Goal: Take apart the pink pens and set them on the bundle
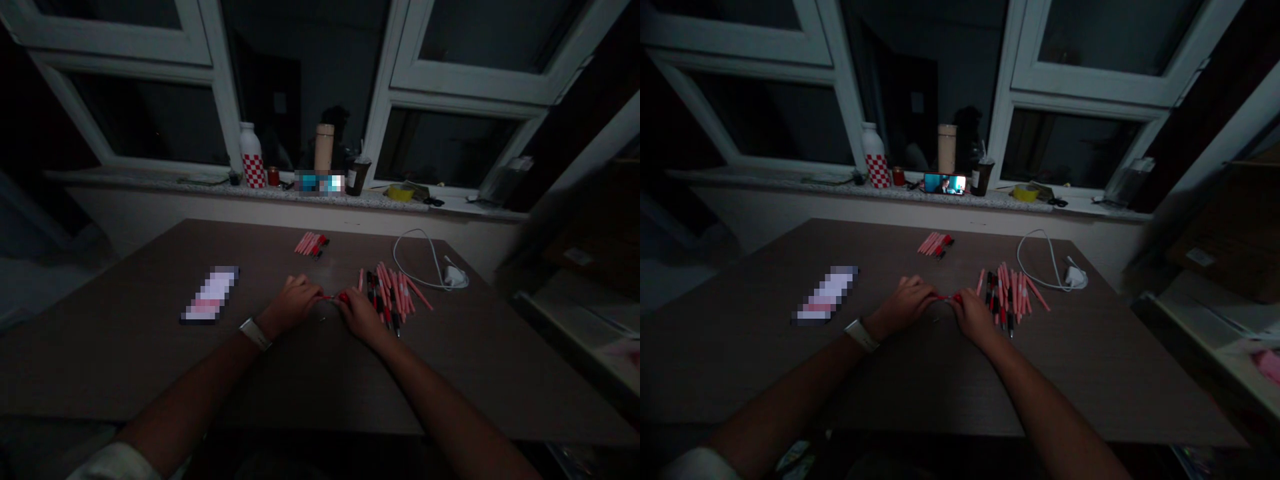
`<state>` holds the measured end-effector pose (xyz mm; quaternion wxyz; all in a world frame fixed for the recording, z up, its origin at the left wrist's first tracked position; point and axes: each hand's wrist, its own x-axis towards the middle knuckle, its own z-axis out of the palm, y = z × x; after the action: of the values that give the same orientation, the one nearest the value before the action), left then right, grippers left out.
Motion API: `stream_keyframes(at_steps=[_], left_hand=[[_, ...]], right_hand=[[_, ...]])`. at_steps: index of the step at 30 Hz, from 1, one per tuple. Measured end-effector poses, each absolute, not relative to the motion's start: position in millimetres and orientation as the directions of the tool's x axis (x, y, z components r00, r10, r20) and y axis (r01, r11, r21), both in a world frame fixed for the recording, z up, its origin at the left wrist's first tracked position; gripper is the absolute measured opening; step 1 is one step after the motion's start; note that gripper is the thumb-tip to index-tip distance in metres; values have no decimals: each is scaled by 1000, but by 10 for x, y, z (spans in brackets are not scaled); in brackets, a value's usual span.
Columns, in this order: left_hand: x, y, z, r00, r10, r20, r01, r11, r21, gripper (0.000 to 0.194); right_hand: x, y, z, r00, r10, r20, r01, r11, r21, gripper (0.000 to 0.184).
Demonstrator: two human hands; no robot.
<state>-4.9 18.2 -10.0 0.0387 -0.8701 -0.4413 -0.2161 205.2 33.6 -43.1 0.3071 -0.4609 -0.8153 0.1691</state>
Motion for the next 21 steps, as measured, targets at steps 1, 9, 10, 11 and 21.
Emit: stream_keyframes(at_steps=[1, 9, 10, 11, 21], left_hand=[[-47, 179, -94, 516, 751, 413, 784, -608, 126, 19], [-49, 173, -71, 504, 751, 428, 787, -603, 132, 20], [-49, 172, -68, 504, 749, 429, 785, -605, 134, 20], [-49, 170, -64, 504, 749, 430, 784, -606, 136, 20], [-61, 160, -54, 506, 743, 438, 769, -619, 162, 23]], right_hand=[[2055, 346, -431, -377, 858, 349, 630, 514, -582, 17], [2045, 332, -401, -369, 872, 320, 555, 483, -677, 16], [2044, 327, -396, -364, 875, 318, 553, 478, -682, 16], [2044, 324, -390, -357, 878, 320, 551, 474, -686, 16], [2043, 327, -374, -344, 870, 354, 490, 488, -722, 16]])
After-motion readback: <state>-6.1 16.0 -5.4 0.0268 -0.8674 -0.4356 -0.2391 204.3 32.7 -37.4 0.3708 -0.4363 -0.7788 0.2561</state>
